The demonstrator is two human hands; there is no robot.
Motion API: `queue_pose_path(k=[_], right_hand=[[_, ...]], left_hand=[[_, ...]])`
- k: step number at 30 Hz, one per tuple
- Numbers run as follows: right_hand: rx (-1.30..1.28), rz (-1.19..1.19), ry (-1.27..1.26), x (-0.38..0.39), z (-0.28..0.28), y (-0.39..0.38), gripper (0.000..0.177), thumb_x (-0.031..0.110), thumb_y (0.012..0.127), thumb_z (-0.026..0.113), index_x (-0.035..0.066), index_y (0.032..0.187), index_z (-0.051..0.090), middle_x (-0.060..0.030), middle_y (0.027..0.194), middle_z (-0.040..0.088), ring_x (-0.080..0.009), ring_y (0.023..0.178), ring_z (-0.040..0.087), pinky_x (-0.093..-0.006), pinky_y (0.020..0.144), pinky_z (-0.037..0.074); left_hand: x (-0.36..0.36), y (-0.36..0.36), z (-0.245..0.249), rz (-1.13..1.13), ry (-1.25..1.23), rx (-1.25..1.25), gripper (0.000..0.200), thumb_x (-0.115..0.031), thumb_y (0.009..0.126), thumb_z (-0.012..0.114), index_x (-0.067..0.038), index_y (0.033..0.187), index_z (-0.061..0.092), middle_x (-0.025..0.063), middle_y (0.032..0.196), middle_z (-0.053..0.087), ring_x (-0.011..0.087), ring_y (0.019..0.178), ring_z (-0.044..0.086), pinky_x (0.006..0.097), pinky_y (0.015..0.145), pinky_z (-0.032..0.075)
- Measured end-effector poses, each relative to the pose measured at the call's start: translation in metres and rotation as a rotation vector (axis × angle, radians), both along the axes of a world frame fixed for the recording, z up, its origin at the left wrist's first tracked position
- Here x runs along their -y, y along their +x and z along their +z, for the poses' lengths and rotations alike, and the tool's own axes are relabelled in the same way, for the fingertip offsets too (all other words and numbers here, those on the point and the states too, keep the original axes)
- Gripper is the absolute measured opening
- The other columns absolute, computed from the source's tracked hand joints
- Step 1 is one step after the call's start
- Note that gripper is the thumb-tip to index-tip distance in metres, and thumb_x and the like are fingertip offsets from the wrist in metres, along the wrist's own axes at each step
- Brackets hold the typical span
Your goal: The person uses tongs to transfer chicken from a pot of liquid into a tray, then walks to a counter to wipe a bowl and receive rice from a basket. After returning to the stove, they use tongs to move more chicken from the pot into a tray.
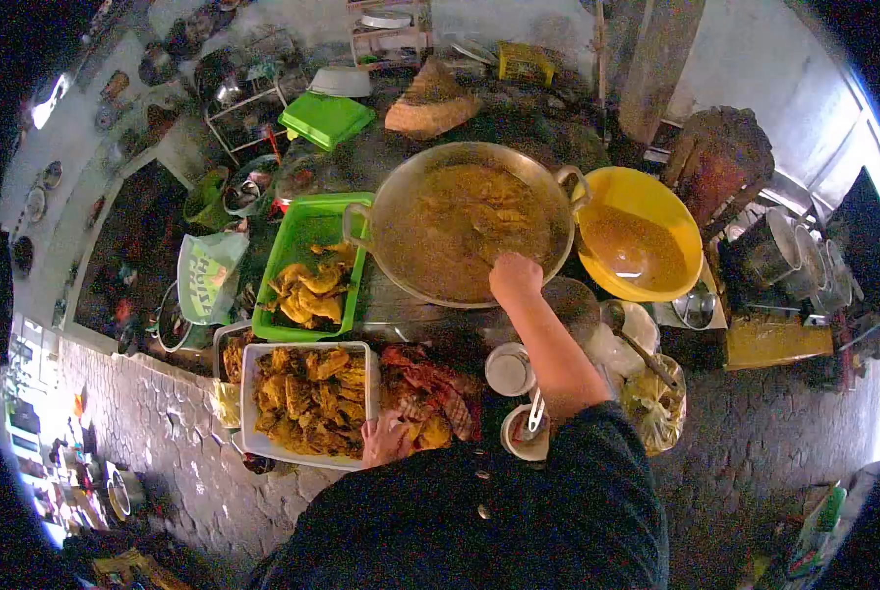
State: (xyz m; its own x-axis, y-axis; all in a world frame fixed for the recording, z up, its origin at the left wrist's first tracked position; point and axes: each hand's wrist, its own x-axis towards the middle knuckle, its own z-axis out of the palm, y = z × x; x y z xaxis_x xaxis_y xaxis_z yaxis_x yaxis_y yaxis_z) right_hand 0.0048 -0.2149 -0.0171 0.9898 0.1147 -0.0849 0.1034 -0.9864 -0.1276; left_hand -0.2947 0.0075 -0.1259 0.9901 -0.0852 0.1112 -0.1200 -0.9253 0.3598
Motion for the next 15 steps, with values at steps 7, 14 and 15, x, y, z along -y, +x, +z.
queue_pose_path(k=[7,14,15], right_hand=[[0.043,0.011,-0.025,0.001,-0.017,0.007,0.018,0.018,0.078,0.056,0.006,0.084,0.069,-0.0135,0.09,0.067,-0.0302,0.084,0.066,-0.0403,0.071,0.053],[0.074,0.001,-0.03,0.009,-0.018,0.004,0.023,0.024,0.08,0.056,0.005,0.089,0.065,-0.0142,0.092,0.066,-0.0302,0.085,0.065,-0.0413,0.073,0.051],[0.057,-0.006,-0.032,0.011,-0.006,-0.003,0.022,0.024,0.08,0.056,0.005,0.089,0.065,-0.0141,0.091,0.066,-0.0303,0.084,0.065,-0.0413,0.072,0.051]], left_hand=[[-0.003,-0.005,-0.001,-0.001,-0.052,0.023,0.026,-0.017,0.071,0.064,-0.014,0.097,0.061,0.0067,0.112,0.047,0.0331,0.101,0.045,0.048,0.089,0.033],[-0.002,-0.007,-0.003,0.003,-0.049,0.072,0.025,-0.014,0.071,0.065,-0.014,0.095,0.06,0.0064,0.11,0.048,0.0323,0.1,0.046,0.0475,0.087,0.035],[-0.001,-0.008,0.001,0.012,-0.062,0.054,0.024,-0.014,0.072,0.064,-0.014,0.096,0.06,0.0065,0.111,0.047,0.0324,0.101,0.045,0.0476,0.087,0.035]])
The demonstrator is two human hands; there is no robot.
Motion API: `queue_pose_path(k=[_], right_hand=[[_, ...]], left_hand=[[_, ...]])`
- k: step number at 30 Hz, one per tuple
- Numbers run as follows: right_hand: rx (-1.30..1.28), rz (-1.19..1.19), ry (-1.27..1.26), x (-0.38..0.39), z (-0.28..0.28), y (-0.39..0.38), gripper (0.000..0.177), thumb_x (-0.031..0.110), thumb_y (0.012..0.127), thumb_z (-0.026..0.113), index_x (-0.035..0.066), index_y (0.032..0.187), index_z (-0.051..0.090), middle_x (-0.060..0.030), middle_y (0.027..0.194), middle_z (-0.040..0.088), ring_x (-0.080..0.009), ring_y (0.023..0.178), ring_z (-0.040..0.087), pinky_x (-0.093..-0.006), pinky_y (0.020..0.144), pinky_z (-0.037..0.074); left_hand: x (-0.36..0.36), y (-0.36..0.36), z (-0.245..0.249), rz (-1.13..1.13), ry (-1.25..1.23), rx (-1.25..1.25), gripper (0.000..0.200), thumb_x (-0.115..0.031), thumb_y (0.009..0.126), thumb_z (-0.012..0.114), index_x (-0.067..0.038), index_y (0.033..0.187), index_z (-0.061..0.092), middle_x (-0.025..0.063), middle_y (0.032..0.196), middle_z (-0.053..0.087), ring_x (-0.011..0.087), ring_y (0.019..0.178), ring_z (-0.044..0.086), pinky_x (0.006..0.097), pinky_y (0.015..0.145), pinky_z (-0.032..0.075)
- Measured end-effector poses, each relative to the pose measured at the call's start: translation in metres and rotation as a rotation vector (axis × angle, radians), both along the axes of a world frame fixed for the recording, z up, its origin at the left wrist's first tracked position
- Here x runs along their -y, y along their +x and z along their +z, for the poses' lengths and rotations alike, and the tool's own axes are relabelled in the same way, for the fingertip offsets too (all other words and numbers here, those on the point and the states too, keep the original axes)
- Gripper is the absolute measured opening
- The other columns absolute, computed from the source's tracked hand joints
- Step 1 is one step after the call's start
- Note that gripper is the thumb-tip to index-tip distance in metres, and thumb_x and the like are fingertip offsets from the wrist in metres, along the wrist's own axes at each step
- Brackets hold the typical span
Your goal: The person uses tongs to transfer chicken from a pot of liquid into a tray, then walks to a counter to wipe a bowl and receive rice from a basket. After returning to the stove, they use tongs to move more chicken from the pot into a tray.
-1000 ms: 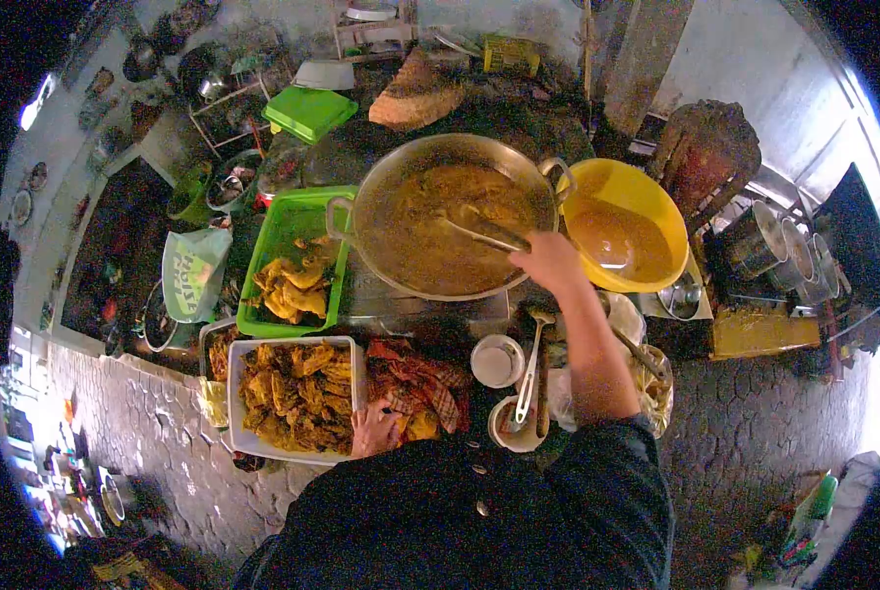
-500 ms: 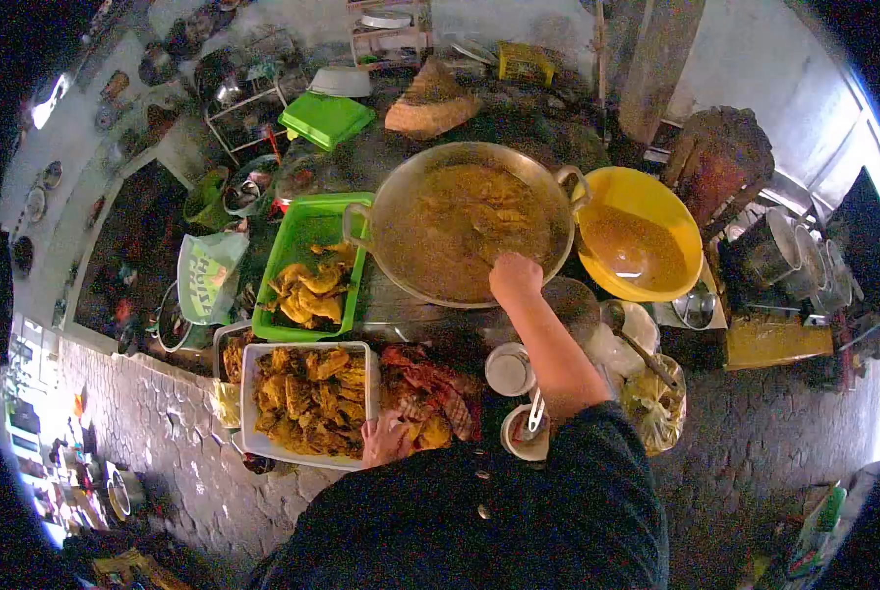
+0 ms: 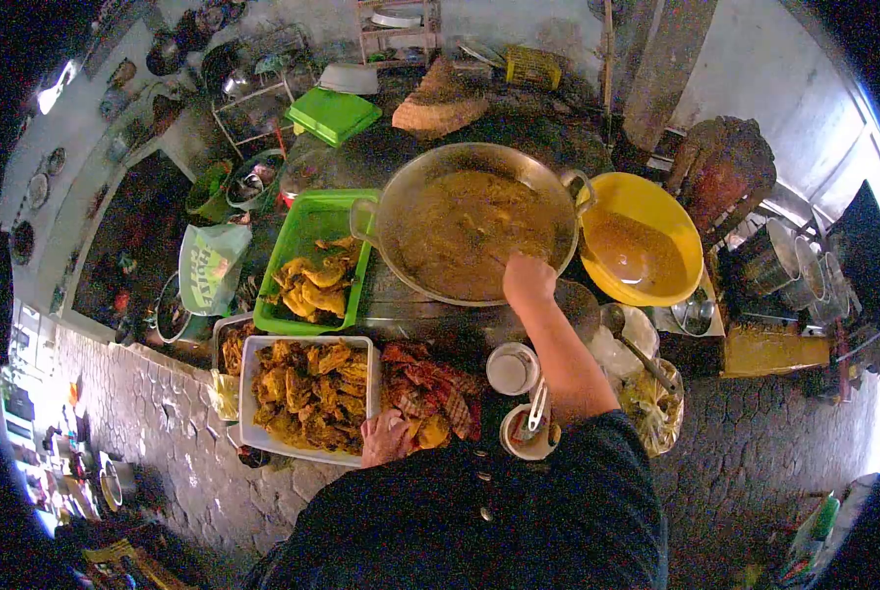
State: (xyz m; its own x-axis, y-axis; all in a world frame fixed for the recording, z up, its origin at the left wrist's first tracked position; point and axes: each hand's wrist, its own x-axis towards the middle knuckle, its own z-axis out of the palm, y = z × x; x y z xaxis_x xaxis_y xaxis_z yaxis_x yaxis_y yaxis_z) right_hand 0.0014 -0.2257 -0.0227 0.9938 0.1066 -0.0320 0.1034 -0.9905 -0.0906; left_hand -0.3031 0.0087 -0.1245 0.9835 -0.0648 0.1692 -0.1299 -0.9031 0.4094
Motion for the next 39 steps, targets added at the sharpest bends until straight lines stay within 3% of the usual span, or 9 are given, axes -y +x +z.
queue_pose_path(k=[5,7,11,13,17,24,32,35,39], right_hand=[[-0.017,-0.038,-0.002,0.004,-0.004,-0.003,0.022,0.022,0.08,0.056,0.006,0.091,0.065,-0.0141,0.091,0.066,-0.0299,0.086,0.065,-0.0417,0.069,0.052],[-0.128,0.074,-0.126,0.001,-0.013,0.007,0.023,0.023,0.08,0.055,0.007,0.093,0.066,-0.0131,0.092,0.066,-0.0295,0.088,0.064,-0.0423,0.068,0.052],[-0.063,0.03,-0.088,-0.001,-0.018,0.007,0.024,0.024,0.08,0.055,0.007,0.095,0.065,-0.0125,0.092,0.067,-0.0295,0.088,0.064,-0.0429,0.07,0.052],[0.076,0.0,0.044,0.008,-0.013,-0.003,0.029,0.027,0.079,0.057,0.005,0.095,0.065,-0.0147,0.09,0.066,-0.0311,0.087,0.064,-0.0428,0.072,0.051],[0.0,-0.073,0.26,0.033,0.016,-0.026,0.034,0.033,0.078,0.059,0.004,0.095,0.062,-0.0196,0.092,0.064,-0.0362,0.088,0.061,-0.0443,0.075,0.048],[-0.012,-0.09,0.628,0.075,0.002,-0.045,0.041,0.037,0.076,0.065,0.004,0.099,0.063,-0.0215,0.085,0.063,-0.038,0.086,0.061,-0.0428,0.073,0.047],[-0.209,0.062,0.462,0.075,0.038,-0.062,0.042,0.039,0.074,0.065,0.004,0.097,0.062,-0.0204,0.085,0.063,-0.0375,0.083,0.06,-0.0446,0.072,0.046],[0.052,-0.039,0.339,0.076,0.043,-0.05,0.043,0.037,0.074,0.065,0.002,0.099,0.059,-0.0196,0.09,0.064,-0.0395,0.087,0.06,-0.0481,0.077,0.046],[0.168,-0.063,0.178,0.073,0.053,-0.019,0.037,0.034,0.074,0.064,0.003,0.095,0.06,-0.0201,0.089,0.064,-0.0381,0.087,0.061,-0.049,0.077,0.046]], left_hand=[[-0.004,-0.005,-0.005,-0.013,0.039,-0.047,0.024,-0.016,0.073,0.062,-0.015,0.097,0.06,0.0064,0.113,0.045,0.0323,0.105,0.042,0.0482,0.088,0.034],[-0.004,-0.004,-0.007,-0.015,0.037,-0.118,0.023,-0.017,0.075,0.061,-0.015,0.097,0.06,0.0062,0.116,0.043,0.0317,0.107,0.041,0.0486,0.088,0.033],[-0.003,-0.001,-0.015,-0.049,0.048,-0.02,0.022,-0.018,0.074,0.062,-0.015,0.096,0.061,0.006,0.115,0.045,0.0319,0.104,0.042,0.0483,0.088,0.033],[-0.002,-0.001,-0.014,-0.029,0.03,0.016,0.021,-0.018,0.074,0.062,-0.014,0.094,0.062,0.0063,0.113,0.046,0.0323,0.102,0.043,0.0475,0.089,0.033],[-0.004,-0.005,-0.008,0.013,0.004,-0.005,0.019,-0.019,0.074,0.062,-0.014,0.092,0.063,0.0061,0.112,0.047,0.0323,0.102,0.043,0.0467,0.089,0.033],[-0.003,-0.002,-0.01,0.018,0.031,-0.003,0.013,-0.018,0.078,0.062,-0.012,0.09,0.064,0.0069,0.109,0.048,0.0299,0.099,0.045,0.0456,0.087,0.035],[-0.002,0.005,-0.013,-0.037,0.046,-0.002,0.016,-0.021,0.079,0.06,-0.014,0.092,0.064,0.0066,0.109,0.047,0.0292,0.097,0.046,0.0452,0.084,0.037],[-0.001,0.005,-0.008,-0.06,0.046,0.0,0.017,-0.021,0.078,0.061,-0.014,0.094,0.063,0.0067,0.11,0.047,0.0289,0.098,0.046,0.0452,0.084,0.037],[-0.003,0.003,-0.005,-0.041,0.031,-0.007,0.016,-0.018,0.078,0.061,-0.014,0.094,0.064,0.0061,0.11,0.048,0.0286,0.1,0.046,0.0447,0.086,0.036]])
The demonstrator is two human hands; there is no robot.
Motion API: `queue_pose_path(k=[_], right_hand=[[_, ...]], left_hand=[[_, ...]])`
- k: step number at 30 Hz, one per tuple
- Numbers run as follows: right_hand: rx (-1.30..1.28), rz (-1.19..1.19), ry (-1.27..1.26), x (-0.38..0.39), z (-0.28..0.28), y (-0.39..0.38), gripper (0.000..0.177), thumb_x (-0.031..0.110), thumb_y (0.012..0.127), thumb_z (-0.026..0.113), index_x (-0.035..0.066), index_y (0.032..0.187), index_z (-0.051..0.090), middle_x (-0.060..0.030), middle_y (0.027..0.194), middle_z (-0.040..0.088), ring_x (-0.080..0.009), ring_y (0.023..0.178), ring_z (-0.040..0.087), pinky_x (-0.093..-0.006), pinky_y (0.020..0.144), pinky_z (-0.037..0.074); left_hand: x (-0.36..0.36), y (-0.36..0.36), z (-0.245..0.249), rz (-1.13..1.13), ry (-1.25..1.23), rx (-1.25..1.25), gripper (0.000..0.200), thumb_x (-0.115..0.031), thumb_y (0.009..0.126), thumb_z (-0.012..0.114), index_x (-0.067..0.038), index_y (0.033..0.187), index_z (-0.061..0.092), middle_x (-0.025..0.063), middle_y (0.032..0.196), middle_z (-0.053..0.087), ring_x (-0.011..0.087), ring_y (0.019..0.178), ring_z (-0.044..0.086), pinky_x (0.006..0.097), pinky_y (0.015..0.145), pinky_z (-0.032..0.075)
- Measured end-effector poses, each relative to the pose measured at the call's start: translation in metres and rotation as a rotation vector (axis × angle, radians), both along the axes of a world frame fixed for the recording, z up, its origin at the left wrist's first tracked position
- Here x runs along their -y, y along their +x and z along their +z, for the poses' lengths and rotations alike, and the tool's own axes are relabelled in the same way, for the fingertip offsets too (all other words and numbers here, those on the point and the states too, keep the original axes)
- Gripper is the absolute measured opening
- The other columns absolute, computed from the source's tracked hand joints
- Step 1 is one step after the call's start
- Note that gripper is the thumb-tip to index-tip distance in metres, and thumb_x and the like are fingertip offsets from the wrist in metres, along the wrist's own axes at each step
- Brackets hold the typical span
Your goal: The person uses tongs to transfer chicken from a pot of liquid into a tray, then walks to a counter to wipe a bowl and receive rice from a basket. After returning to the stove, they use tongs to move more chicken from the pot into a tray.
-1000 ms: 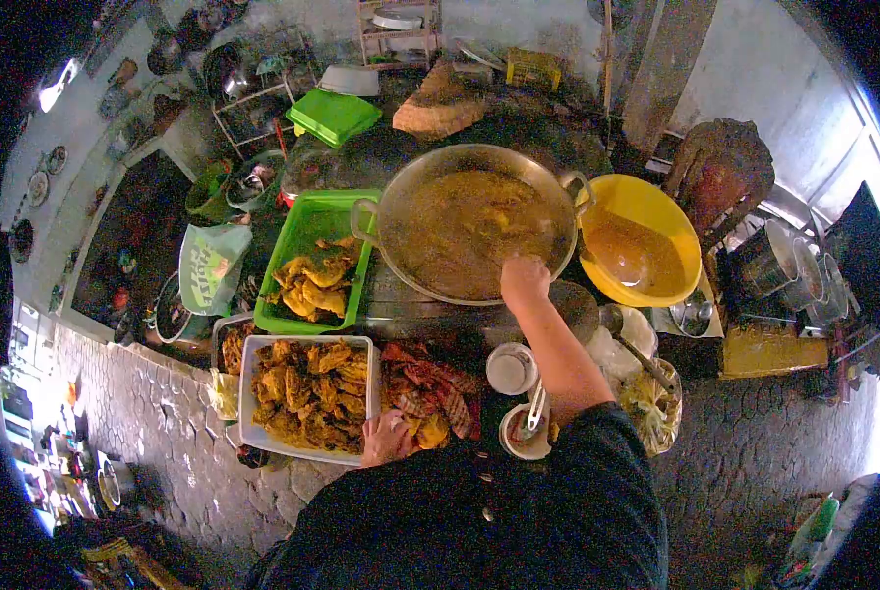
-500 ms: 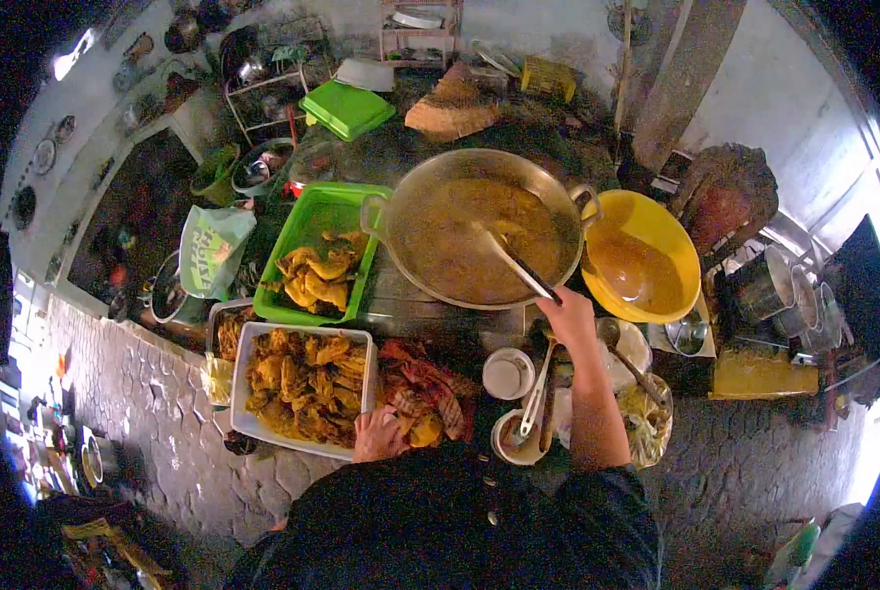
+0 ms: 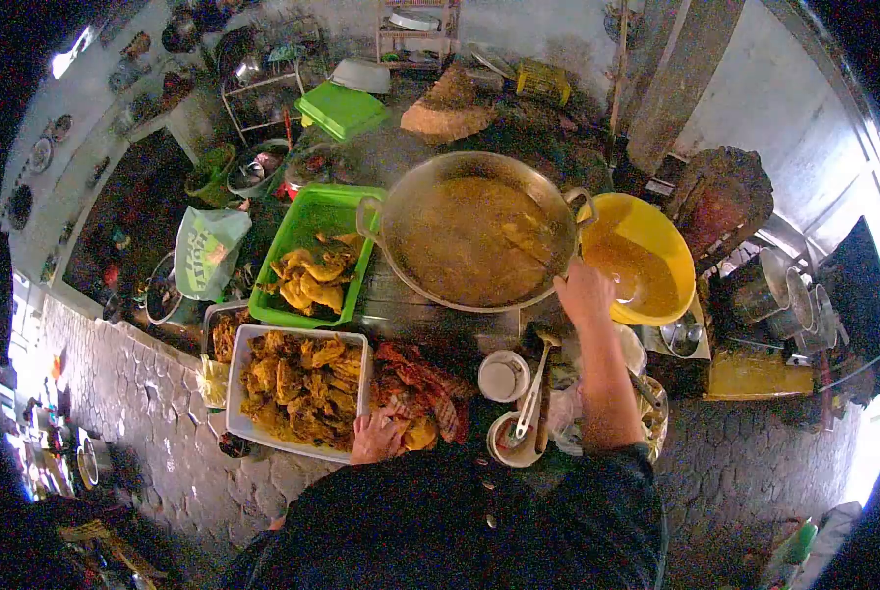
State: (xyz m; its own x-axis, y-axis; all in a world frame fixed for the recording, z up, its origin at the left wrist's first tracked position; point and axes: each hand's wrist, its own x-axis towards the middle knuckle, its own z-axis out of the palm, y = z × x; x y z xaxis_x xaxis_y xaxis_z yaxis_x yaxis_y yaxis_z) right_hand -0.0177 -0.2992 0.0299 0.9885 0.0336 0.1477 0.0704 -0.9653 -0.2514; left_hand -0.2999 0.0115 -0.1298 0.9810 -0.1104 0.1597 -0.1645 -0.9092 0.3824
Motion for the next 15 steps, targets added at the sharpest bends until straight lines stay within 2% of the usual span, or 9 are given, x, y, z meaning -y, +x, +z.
queue_pose_path(k=[3,6,9,12,15], right_hand=[[0.089,0.02,-0.222,-0.01,0.005,0.025,0.024,0.025,0.078,0.059,0.004,0.089,0.06,-0.0171,0.084,0.065,-0.0366,0.086,0.062,-0.0477,0.074,0.048],[0.107,0.018,-0.296,-0.011,-0.005,0.066,0.019,0.02,0.08,0.056,0.004,0.088,0.062,-0.0156,0.084,0.066,-0.0335,0.083,0.064,-0.0438,0.07,0.051],[-0.012,-0.121,-0.266,-0.019,-0.004,0.094,0.02,0.02,0.079,0.059,0.004,0.091,0.063,-0.017,0.089,0.066,-0.0327,0.082,0.064,-0.0437,0.071,0.051],[-0.137,-0.101,-0.333,-0.025,-0.027,0.124,0.02,0.016,0.081,0.056,0.004,0.094,0.064,-0.017,0.092,0.066,-0.0312,0.085,0.065,-0.0418,0.071,0.052],[-0.091,0.002,-0.304,-0.04,-0.054,0.142,0.02,0.012,0.081,0.053,0.004,0.094,0.065,-0.0174,0.093,0.066,-0.0309,0.088,0.065,-0.0415,0.072,0.052]], left_hand=[[-0.001,-0.002,0.003,0.014,-0.007,0.01,0.016,-0.015,0.078,0.061,-0.013,0.093,0.063,0.0058,0.11,0.049,0.0288,0.1,0.046,0.0447,0.087,0.035],[-0.001,-0.005,0.006,0.044,-0.007,-0.007,0.014,-0.014,0.078,0.06,-0.013,0.092,0.063,0.006,0.109,0.049,0.0295,0.1,0.046,0.0452,0.087,0.035],[-0.004,-0.008,0.006,0.051,-0.024,0.004,0.014,-0.015,0.079,0.06,-0.012,0.092,0.063,0.0064,0.109,0.049,0.0302,0.101,0.045,0.0456,0.087,0.035],[-0.009,-0.012,-0.002,0.05,-0.01,0.021,0.014,-0.016,0.079,0.06,-0.011,0.092,0.062,0.0067,0.109,0.049,0.0304,0.1,0.046,0.0456,0.086,0.035],[-0.011,-0.013,0.001,0.063,0.014,0.025,0.015,-0.016,0.078,0.06,-0.012,0.092,0.062,0.0066,0.108,0.05,0.0304,0.099,0.046,0.0455,0.086,0.035]])
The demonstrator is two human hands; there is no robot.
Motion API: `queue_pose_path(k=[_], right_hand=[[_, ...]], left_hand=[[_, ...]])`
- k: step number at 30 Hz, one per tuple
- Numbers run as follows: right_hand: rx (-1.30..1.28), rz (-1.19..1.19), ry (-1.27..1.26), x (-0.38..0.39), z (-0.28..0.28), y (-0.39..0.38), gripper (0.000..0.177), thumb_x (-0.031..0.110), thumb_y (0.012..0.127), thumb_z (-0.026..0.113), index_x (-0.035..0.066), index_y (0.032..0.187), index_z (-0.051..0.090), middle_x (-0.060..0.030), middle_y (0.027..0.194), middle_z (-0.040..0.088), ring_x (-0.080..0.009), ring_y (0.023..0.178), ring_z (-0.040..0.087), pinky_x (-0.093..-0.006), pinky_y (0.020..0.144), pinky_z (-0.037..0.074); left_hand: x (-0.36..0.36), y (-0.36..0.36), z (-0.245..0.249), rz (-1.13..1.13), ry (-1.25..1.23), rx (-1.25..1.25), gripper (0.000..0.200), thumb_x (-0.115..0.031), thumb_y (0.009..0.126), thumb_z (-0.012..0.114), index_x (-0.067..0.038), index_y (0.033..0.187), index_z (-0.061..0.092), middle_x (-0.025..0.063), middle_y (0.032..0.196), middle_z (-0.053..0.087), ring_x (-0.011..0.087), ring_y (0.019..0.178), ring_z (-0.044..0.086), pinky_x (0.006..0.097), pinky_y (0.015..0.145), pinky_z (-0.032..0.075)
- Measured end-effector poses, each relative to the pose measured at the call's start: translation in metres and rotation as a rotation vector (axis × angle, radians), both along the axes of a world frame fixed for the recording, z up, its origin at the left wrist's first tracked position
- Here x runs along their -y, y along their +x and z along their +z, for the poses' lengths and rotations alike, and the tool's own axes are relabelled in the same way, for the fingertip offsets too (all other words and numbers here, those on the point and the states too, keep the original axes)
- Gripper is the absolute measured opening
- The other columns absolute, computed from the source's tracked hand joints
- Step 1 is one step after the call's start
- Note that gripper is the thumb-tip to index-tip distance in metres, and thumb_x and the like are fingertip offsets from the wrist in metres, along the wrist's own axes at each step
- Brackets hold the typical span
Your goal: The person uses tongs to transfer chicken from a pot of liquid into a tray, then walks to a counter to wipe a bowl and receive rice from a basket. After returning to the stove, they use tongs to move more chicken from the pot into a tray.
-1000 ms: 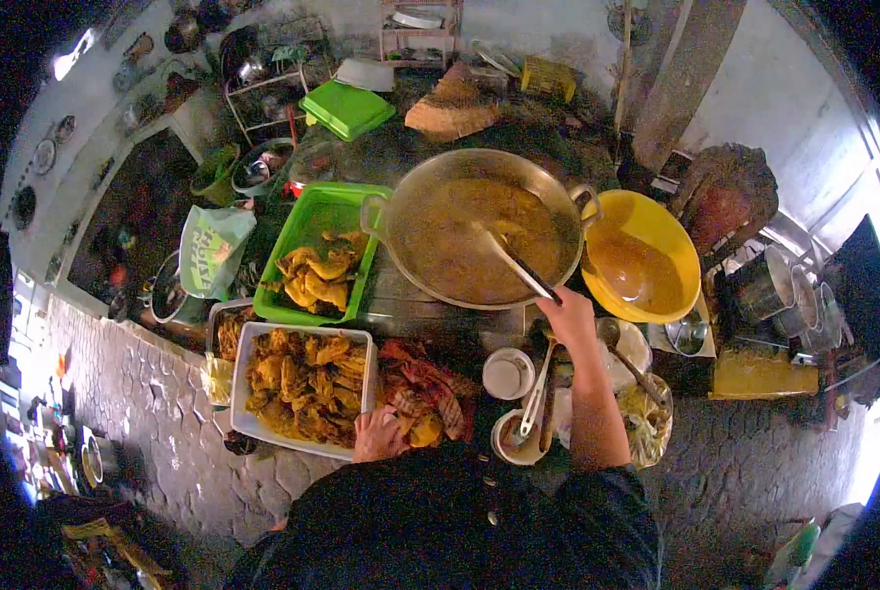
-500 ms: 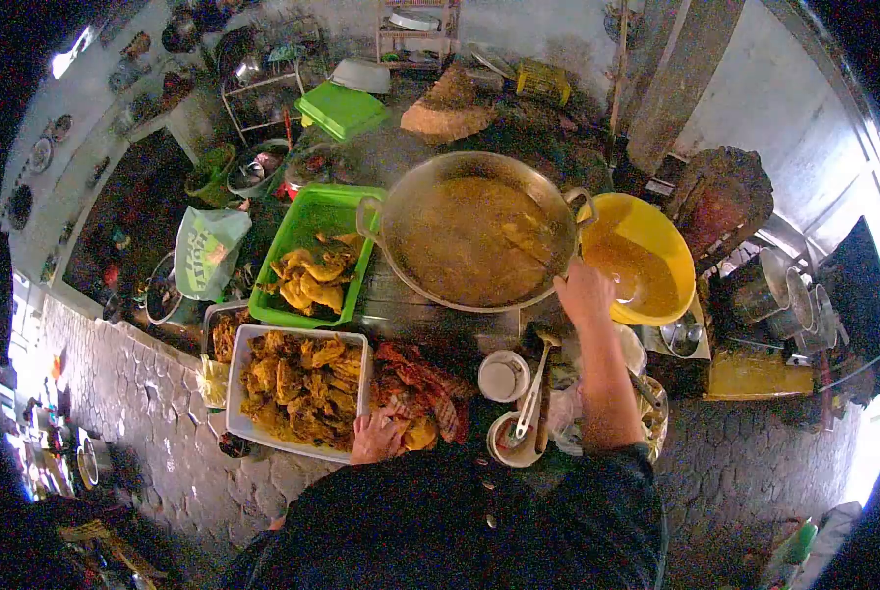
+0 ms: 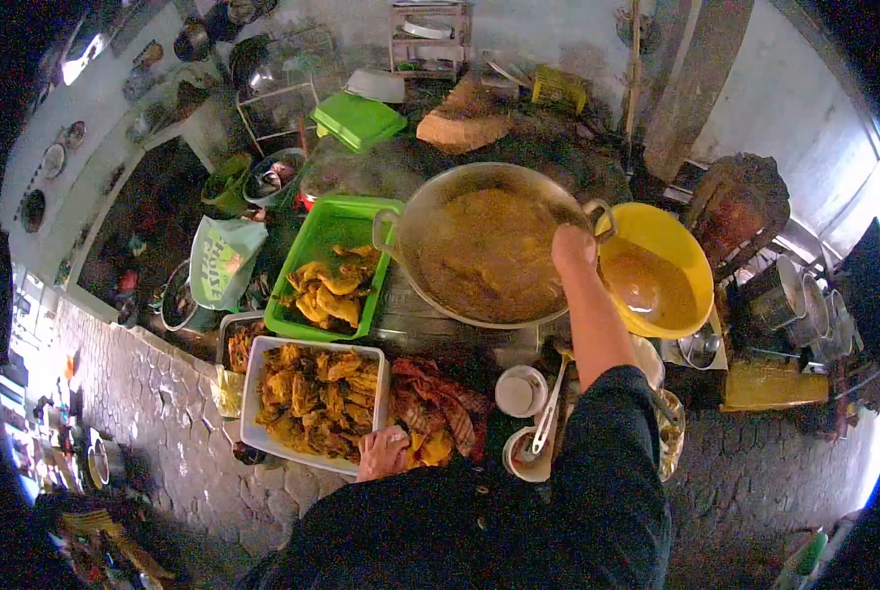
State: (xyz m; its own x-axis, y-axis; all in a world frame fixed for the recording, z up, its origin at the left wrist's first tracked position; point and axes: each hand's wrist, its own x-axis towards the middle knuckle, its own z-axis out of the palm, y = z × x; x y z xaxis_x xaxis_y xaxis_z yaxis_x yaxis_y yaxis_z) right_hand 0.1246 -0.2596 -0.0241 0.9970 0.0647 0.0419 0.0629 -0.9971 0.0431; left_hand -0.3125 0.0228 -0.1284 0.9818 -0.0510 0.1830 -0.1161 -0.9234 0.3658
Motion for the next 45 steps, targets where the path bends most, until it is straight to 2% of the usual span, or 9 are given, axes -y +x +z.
queue_pose_path(k=[8,13,19,26,30,32,36,38,45], right_hand=[[-0.168,0.167,-0.065,-0.027,-0.025,0.005,0.017,0.013,0.08,0.055,0.003,0.085,0.068,-0.0174,0.092,0.066,-0.0311,0.088,0.065,-0.0424,0.073,0.052],[-0.136,0.252,-0.061,-0.008,0.018,-0.009,0.021,0.018,0.077,0.058,0.003,0.09,0.066,-0.0184,0.093,0.066,-0.0328,0.088,0.064,-0.0437,0.073,0.051],[0.014,-0.057,0.076,0.023,0.071,-0.031,0.03,0.024,0.077,0.058,0.005,0.099,0.063,-0.0173,0.097,0.064,-0.033,0.092,0.062,-0.0464,0.077,0.05],[0.049,-0.228,0.171,0.044,0.016,0.013,0.033,0.026,0.076,0.059,0.005,0.101,0.062,-0.0182,0.102,0.063,-0.034,0.095,0.061,-0.0453,0.08,0.049],[0.006,-0.156,0.276,0.012,-0.012,0.029,0.035,0.028,0.076,0.059,0.005,0.103,0.062,-0.0182,0.099,0.064,-0.0348,0.097,0.06,-0.0457,0.08,0.049],[0.066,0.051,0.259,-0.002,-0.018,0.031,0.037,0.03,0.075,0.06,0.005,0.103,0.061,-0.0187,0.099,0.064,-0.0345,0.097,0.06,-0.0456,0.08,0.048],[-0.109,0.095,0.22,-0.047,0.044,-0.026,0.04,0.031,0.073,0.061,0.005,0.104,0.06,-0.0191,0.099,0.063,-0.0346,0.096,0.059,-0.0457,0.08,0.047],[-0.028,0.389,0.194,-0.06,0.056,-0.059,0.031,0.026,0.075,0.062,0.001,0.092,0.064,-0.0192,0.094,0.065,-0.0336,0.088,0.063,-0.0459,0.071,0.051],[-0.221,0.347,0.031,-0.1,0.022,-0.064,0.026,0.023,0.075,0.061,0.002,0.091,0.063,-0.018,0.089,0.064,-0.0325,0.084,0.063,-0.045,0.068,0.05]], left_hand=[[-0.002,0.0,0.0,0.029,-0.065,0.027,0.016,-0.017,0.076,0.062,-0.012,0.092,0.062,0.005,0.108,0.05,0.0305,0.098,0.046,0.0455,0.086,0.035],[-0.004,0.004,-0.009,0.007,-0.025,0.013,0.017,-0.016,0.075,0.063,-0.012,0.091,0.063,0.006,0.11,0.05,0.0303,0.1,0.046,0.0466,0.087,0.035],[-0.004,0.014,-0.007,-0.014,-0.048,-0.018,0.018,-0.017,0.076,0.063,-0.012,0.093,0.062,0.0061,0.111,0.048,0.0307,0.1,0.045,0.0468,0.087,0.035],[-0.003,0.016,-0.005,-0.003,-0.012,-0.114,0.019,-0.017,0.076,0.062,-0.013,0.095,0.062,0.0058,0.111,0.047,0.0307,0.1,0.046,0.0475,0.087,0.035],[-0.002,0.014,-0.006,-0.022,-0.019,-0.112,0.019,-0.017,0.078,0.062,-0.012,0.096,0.062,0.006,0.111,0.047,0.0315,0.101,0.045,0.0479,0.086,0.035],[-0.002,0.014,-0.007,-0.025,-0.033,-0.099,0.018,-0.017,0.078,0.061,-0.012,0.096,0.062,0.0062,0.111,0.047,0.0316,0.101,0.045,0.0479,0.086,0.035],[-0.001,0.013,-0.008,0.012,-0.084,-0.054,0.015,-0.015,0.079,0.06,-0.012,0.093,0.061,0.0069,0.111,0.047,0.0315,0.101,0.045,0.0473,0.086,0.034],[0.0,0.013,-0.008,0.004,-0.072,-0.07,0.014,-0.015,0.079,0.06,-0.012,0.093,0.061,0.0071,0.11,0.047,0.0313,0.101,0.045,0.0472,0.086,0.034],[0.003,0.017,-0.008,-0.045,-0.015,-0.107,0.012,-0.015,0.079,0.06,-0.012,0.091,0.061,0.0075,0.11,0.047,0.0306,0.1,0.045,0.0469,0.086,0.034]])
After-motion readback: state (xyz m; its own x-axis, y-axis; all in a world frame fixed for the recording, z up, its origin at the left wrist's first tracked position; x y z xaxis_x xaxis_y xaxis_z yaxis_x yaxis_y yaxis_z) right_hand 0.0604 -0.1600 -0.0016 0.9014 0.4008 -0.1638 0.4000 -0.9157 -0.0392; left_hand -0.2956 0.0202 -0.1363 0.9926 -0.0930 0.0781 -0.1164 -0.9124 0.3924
